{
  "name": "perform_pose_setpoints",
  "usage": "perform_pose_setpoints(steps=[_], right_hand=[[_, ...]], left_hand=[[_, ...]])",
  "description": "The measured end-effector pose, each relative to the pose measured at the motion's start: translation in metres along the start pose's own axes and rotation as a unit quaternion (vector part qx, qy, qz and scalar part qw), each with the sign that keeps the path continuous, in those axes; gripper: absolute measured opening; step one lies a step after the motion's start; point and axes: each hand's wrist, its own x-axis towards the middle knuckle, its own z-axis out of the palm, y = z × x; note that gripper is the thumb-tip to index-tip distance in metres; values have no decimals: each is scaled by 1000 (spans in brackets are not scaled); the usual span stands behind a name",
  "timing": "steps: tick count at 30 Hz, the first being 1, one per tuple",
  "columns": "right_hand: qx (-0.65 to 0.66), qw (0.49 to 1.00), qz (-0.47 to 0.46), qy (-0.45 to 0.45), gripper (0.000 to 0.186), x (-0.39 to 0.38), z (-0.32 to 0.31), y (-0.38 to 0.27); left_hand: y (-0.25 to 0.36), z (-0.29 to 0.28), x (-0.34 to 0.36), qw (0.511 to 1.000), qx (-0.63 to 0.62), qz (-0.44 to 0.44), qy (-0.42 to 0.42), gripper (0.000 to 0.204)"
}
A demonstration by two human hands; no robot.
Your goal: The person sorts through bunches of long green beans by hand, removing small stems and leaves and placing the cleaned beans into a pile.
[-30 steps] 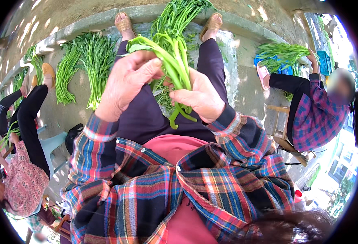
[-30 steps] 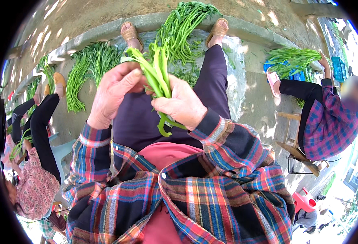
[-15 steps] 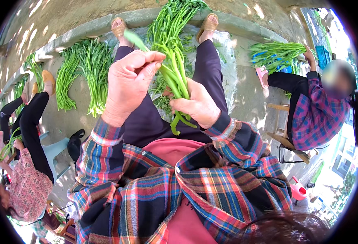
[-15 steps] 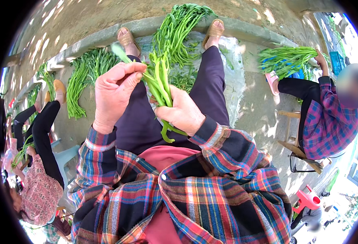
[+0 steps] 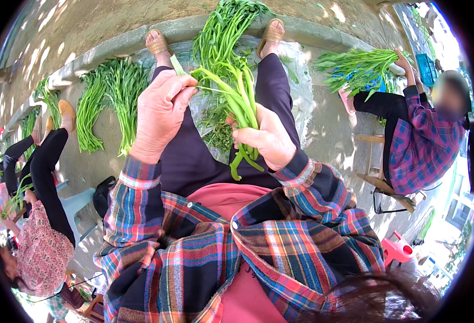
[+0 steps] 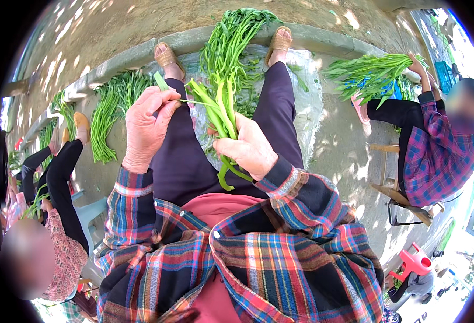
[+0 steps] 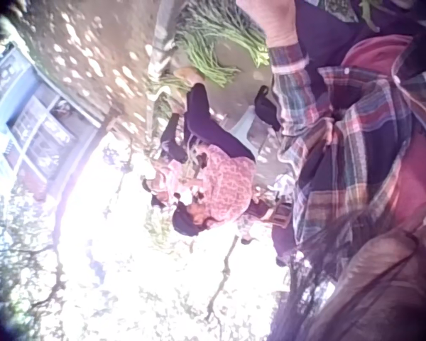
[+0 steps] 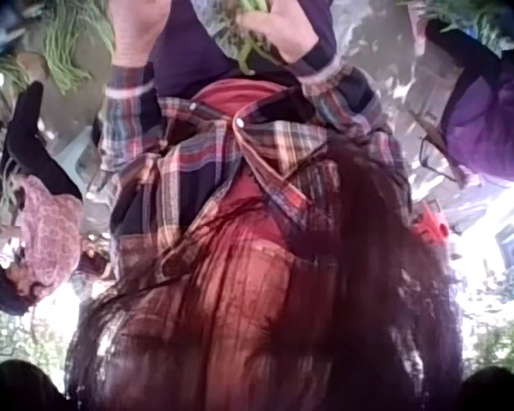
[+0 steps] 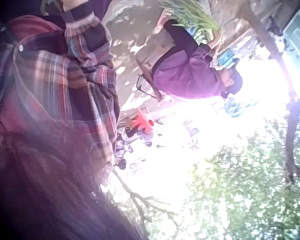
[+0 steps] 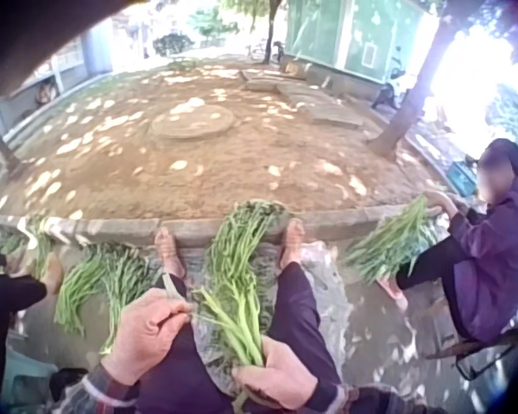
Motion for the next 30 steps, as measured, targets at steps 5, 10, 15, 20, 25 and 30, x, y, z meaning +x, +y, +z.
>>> perform_pose_setpoints(steps=[5, 10, 15, 20, 25, 30], right_hand=[[20, 999, -9, 26, 30, -3, 5, -4], [33, 999, -24, 16, 32, -7, 4, -5], [49, 998, -38, -4, 35, -10, 2, -3], [41, 998, -43, -12, 33, -14, 0, -6], [54, 996, -63, -12, 34, -16, 1, -8], [50, 997, -55, -8, 34, -16, -1, -6]], left_hand=[[-5, -3, -1, 999, -40, 0, -13, 9], [-4, -8, -4, 996, -55, -58, -39, 9], [-7, -11, -5, 999, -42, 2, -22, 11], [-10, -11, -5, 999, -29, 27, -31, 12], [-18, -10, -8, 989, -109, -71, -69, 10], [-12, -2, -8, 980, -150, -130, -32, 10]])
